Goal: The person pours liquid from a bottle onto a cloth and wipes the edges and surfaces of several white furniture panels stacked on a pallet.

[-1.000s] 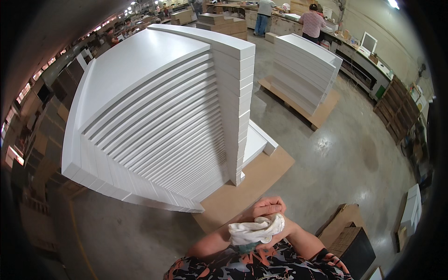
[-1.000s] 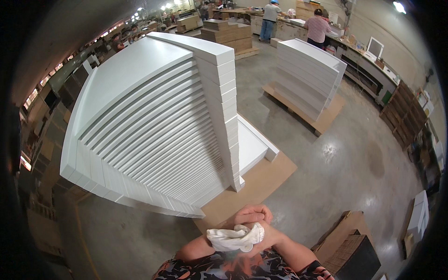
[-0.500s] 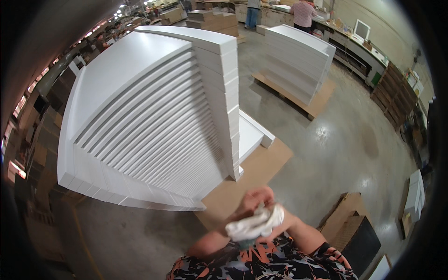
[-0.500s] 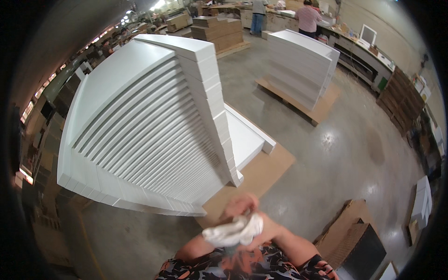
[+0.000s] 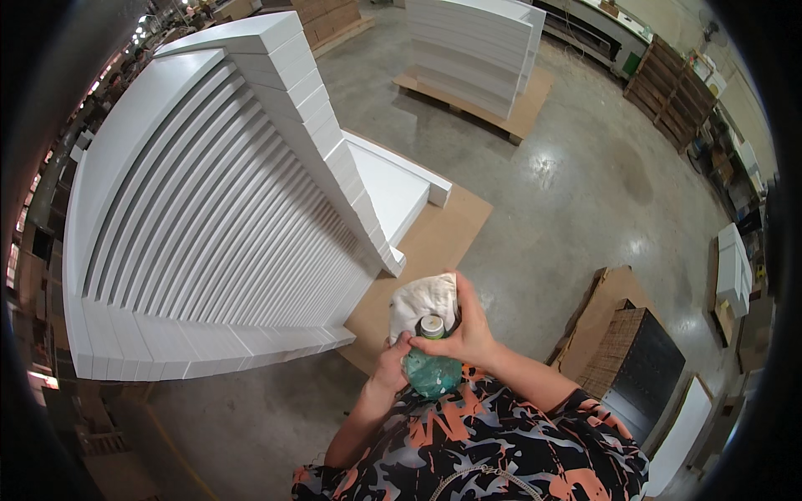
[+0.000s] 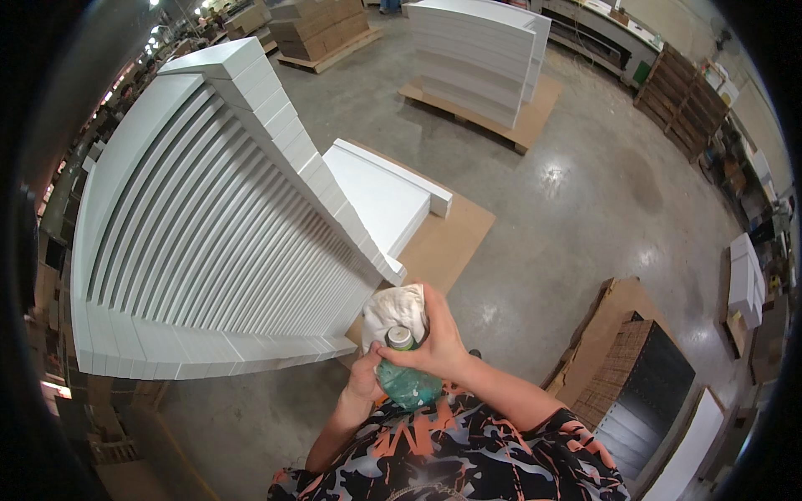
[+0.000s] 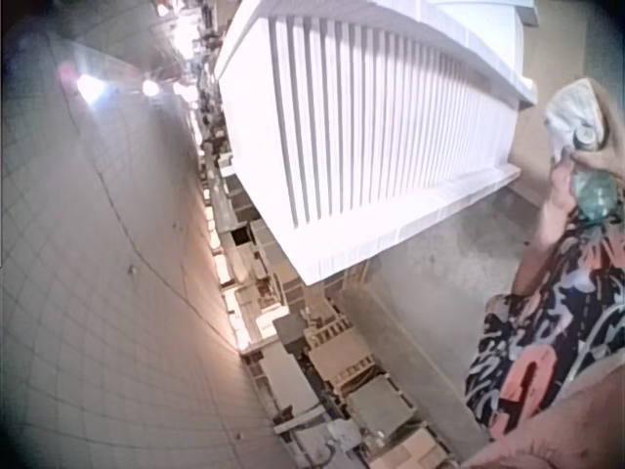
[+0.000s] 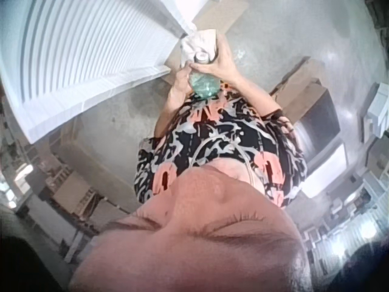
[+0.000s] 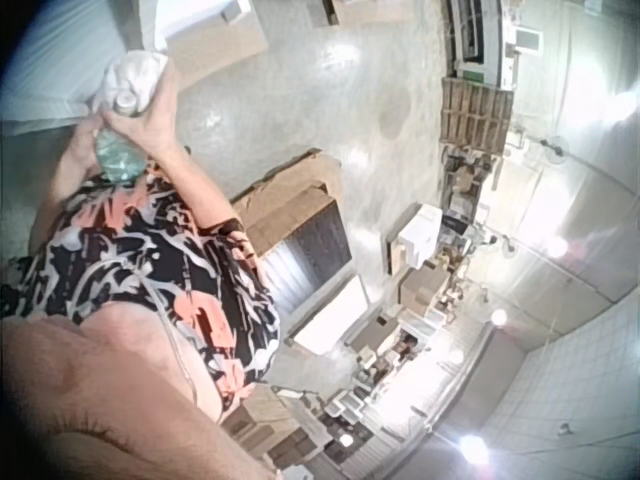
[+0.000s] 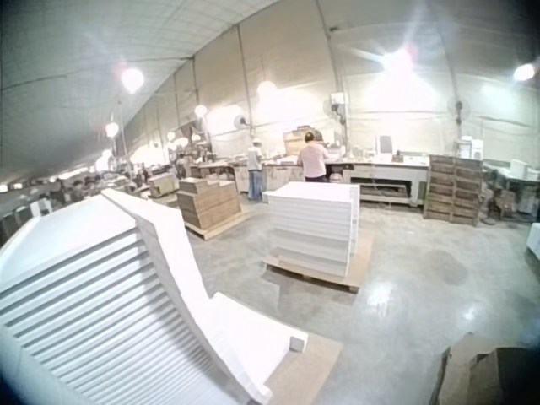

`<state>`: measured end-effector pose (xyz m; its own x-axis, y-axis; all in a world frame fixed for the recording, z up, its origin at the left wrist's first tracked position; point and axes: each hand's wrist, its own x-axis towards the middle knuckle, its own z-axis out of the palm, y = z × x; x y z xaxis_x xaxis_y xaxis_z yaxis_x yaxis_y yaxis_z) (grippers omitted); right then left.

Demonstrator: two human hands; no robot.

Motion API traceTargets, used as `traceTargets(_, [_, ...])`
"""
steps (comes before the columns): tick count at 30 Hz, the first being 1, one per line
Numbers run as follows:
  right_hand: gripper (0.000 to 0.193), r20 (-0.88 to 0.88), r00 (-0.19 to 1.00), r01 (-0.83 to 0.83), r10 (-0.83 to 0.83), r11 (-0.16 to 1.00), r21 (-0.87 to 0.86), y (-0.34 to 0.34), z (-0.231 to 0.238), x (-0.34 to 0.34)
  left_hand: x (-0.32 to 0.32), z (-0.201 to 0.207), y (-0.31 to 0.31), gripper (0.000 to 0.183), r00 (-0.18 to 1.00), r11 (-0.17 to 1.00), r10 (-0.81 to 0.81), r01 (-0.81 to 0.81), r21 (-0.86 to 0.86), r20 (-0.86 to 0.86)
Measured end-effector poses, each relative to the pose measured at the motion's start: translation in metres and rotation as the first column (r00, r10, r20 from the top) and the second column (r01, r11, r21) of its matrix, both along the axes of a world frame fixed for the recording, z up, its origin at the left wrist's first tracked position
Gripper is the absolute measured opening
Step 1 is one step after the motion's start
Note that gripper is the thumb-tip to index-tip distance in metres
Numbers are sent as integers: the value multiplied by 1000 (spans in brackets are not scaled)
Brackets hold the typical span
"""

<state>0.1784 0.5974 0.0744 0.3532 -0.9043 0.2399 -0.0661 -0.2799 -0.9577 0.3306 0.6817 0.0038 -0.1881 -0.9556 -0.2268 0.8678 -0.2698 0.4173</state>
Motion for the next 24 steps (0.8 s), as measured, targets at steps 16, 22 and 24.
traceTargets(16, [64,8,937,-332,348,887,321,26,-57,-44,-14,37,-16,66,999,991,-40,41,128,-14])
traceTargets(22, [52,154,964,-259,219,908,329,18,-28,-32,-3,40,-23,57,716,991,61,-125,43,695])
traceTargets(24, [48,134,981,-176,138,926,334,9,-25,-37,7,32,-20,53,709,984,146,-178,-26,689])
